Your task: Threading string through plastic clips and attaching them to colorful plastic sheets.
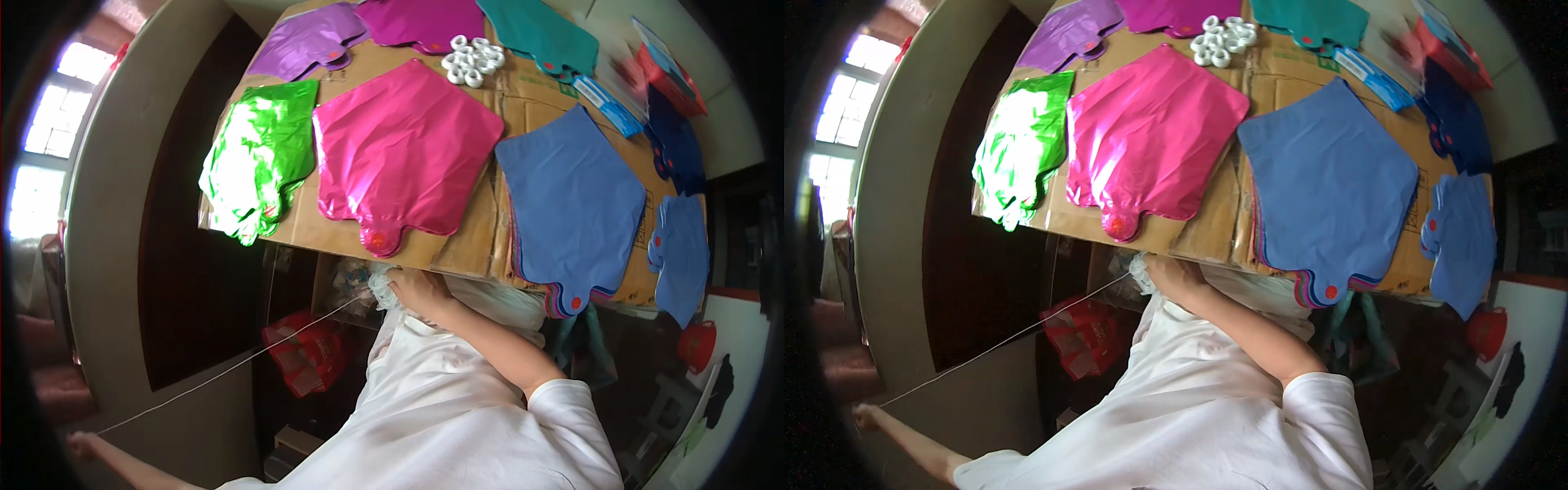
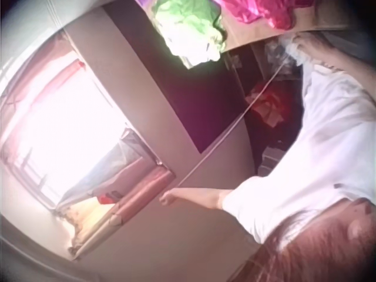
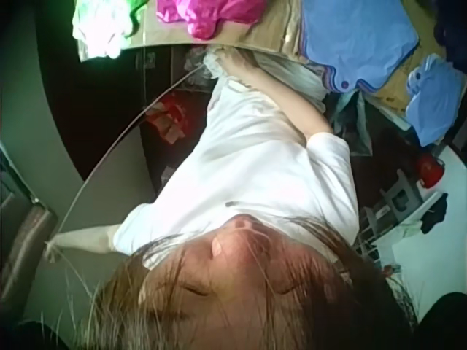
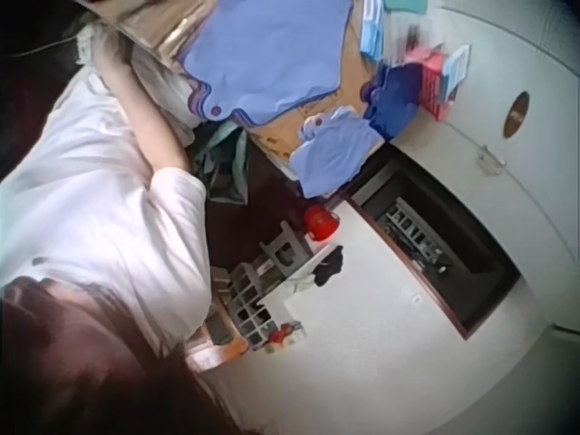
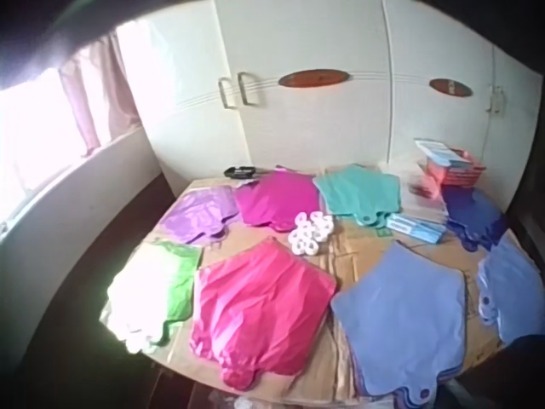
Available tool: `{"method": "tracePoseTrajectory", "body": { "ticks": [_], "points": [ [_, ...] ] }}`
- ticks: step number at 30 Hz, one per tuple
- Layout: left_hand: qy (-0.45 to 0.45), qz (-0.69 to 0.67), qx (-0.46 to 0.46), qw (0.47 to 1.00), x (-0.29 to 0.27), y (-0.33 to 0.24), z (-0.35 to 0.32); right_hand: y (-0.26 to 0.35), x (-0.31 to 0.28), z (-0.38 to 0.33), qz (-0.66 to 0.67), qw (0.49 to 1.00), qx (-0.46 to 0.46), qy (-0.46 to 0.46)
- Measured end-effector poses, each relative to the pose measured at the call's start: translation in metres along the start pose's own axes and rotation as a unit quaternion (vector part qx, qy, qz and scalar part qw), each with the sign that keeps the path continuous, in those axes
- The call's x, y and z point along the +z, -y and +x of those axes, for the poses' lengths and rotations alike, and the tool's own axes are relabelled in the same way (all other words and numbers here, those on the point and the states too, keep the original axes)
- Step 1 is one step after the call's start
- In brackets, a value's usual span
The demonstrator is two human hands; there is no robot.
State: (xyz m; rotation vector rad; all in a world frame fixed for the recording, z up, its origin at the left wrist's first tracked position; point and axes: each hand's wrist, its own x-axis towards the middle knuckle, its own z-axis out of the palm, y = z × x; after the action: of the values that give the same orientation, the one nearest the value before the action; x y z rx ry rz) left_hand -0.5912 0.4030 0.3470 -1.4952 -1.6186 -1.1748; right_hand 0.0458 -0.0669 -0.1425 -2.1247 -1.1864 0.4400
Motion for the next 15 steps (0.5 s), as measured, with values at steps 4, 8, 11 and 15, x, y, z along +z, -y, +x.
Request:
{"method": "tracePoseTrajectory", "body": {
  "ticks": [4, 8, 11, 15],
  "points": [
    [0.387, -0.47, 0.024, 0.793, 0.029, -0.168, -0.183, 0.005, -0.001, 0.009, 0.024, 0.997, -0.054, -0.054],
    [0.501, -0.338, 0.224, 0.765, -0.072, -0.372, -0.414, 0.018, -0.007, 0.01, 0.074, 0.991, -0.071, -0.082],
    [0.629, -0.422, 0.197, 0.623, -0.082, -0.409, -0.521, 0.025, -0.008, 0.005, 0.068, 0.993, -0.073, -0.068],
    [0.5, -0.472, 0.396, 0.609, -0.074, -0.435, -0.592, 0.027, -0.013, -0.002, 0.048, 0.995, -0.063, -0.057]
  ]
}}
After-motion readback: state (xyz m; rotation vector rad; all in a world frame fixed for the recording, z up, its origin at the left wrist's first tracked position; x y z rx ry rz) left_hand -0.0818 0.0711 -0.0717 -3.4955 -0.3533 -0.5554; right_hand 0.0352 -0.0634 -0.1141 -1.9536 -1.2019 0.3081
